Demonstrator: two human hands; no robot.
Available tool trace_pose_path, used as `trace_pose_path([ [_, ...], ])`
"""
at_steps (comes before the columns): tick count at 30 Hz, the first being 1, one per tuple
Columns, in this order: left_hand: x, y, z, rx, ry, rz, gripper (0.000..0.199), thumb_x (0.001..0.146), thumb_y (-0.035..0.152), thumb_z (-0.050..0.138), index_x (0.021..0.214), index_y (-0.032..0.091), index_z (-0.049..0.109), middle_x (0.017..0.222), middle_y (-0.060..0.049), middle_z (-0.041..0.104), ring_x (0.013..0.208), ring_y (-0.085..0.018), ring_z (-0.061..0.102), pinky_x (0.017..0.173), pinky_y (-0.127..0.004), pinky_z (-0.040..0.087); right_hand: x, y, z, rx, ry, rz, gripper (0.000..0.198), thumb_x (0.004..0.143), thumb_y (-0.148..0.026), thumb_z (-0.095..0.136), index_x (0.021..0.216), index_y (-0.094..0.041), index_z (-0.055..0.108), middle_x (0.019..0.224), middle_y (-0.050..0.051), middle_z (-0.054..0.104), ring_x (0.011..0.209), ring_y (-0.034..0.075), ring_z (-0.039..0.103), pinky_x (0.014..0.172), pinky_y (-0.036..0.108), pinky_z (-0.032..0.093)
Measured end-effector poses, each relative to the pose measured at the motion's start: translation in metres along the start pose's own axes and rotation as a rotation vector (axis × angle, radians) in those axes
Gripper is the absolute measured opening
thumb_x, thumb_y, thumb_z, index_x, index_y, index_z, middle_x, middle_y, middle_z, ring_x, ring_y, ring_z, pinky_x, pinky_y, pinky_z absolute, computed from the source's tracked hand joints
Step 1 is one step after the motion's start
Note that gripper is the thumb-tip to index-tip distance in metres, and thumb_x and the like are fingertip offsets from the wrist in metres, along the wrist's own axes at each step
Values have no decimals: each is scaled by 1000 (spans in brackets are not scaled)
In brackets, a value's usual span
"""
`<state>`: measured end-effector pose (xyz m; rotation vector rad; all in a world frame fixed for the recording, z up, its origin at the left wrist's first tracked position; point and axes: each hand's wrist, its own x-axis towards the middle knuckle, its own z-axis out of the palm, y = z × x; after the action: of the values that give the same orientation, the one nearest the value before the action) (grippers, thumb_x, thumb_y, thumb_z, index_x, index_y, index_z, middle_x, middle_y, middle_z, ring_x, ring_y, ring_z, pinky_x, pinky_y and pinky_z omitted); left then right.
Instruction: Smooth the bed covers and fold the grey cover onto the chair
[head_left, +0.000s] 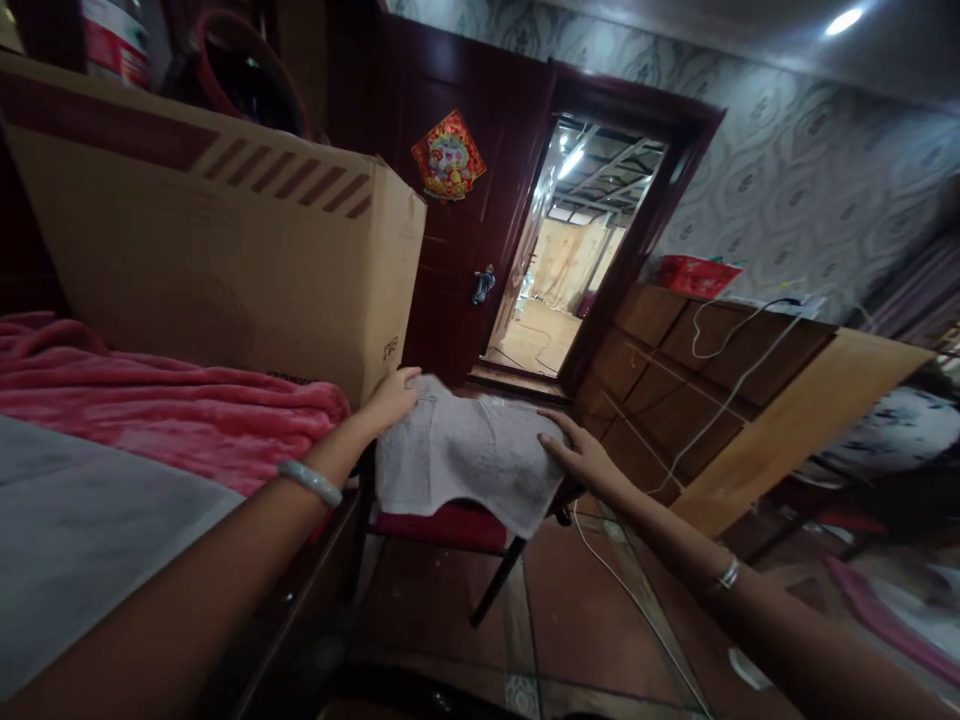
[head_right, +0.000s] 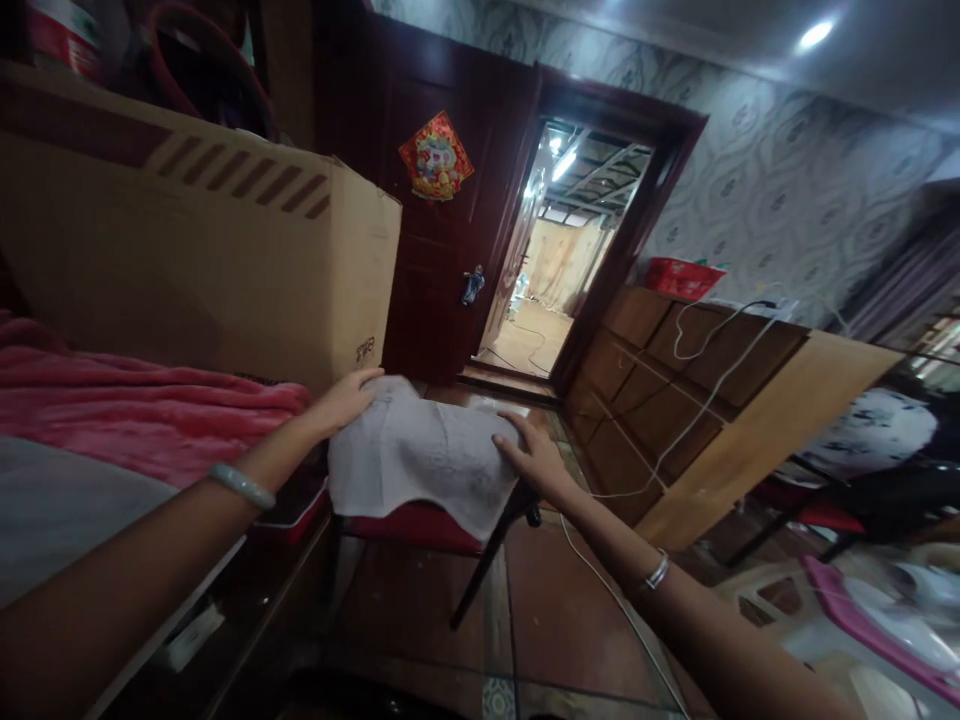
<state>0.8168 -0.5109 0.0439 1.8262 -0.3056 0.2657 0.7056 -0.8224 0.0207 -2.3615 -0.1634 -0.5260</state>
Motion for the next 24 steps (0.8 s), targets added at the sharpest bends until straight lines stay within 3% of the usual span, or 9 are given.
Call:
trace_pose_path([
  [5, -7, -18, 3, 138, 61, 126, 50, 78, 7, 43, 121, 16, 67, 127, -9, 68, 123, -22, 59, 114, -41, 40, -12, 7, 15, -95, 119, -103, 53, 84, -54, 56, 128, -25, 60, 127, 10, 65, 117, 31, 57, 104, 49, 42],
  [10, -16, -17, 2, 234, 134, 170, 47, 80, 7, 39, 116, 14, 68, 122, -11, 68, 118, -24, 60, 110, -42, 43, -15, -1, 12, -128, 218, -107, 46, 78, -58, 64, 110, -24, 64, 112, 10, 67, 108, 31, 58, 95, 47, 47],
  [16, -37, -13, 10, 335, 186, 182, 48, 85, 11, 36, 125, 14, 62, 121, -15, 64, 119, -28, 57, 110, -48, 42, -13, 5, -4, -133, 154, -179, 43, 79, -56, 65, 108, -25, 63, 109, 9, 64, 104, 30, 59, 90, 45, 48],
  [20, -38, -3, 19, 434, 70, 158, 49, 89, 13, 33, 132, 13, 56, 126, -15, 59, 124, -26, 54, 112, -46, 40, -11, 18, -17, -128, 126, -166, 43, 78, -57, 66, 105, -24, 61, 105, 8, 64, 97, 27, 60, 85, 41, 50],
  [24, -33, -2, 22, 468, 11, 118, 45, 90, 16, 33, 126, 16, 60, 122, -14, 61, 122, -26, 56, 110, -47, 42, -8, 29, -32, -141, -7, -146, 46, 81, -58, 62, 112, -24, 59, 99, 6, 63, 89, 24, 60, 79, 38, 51],
])
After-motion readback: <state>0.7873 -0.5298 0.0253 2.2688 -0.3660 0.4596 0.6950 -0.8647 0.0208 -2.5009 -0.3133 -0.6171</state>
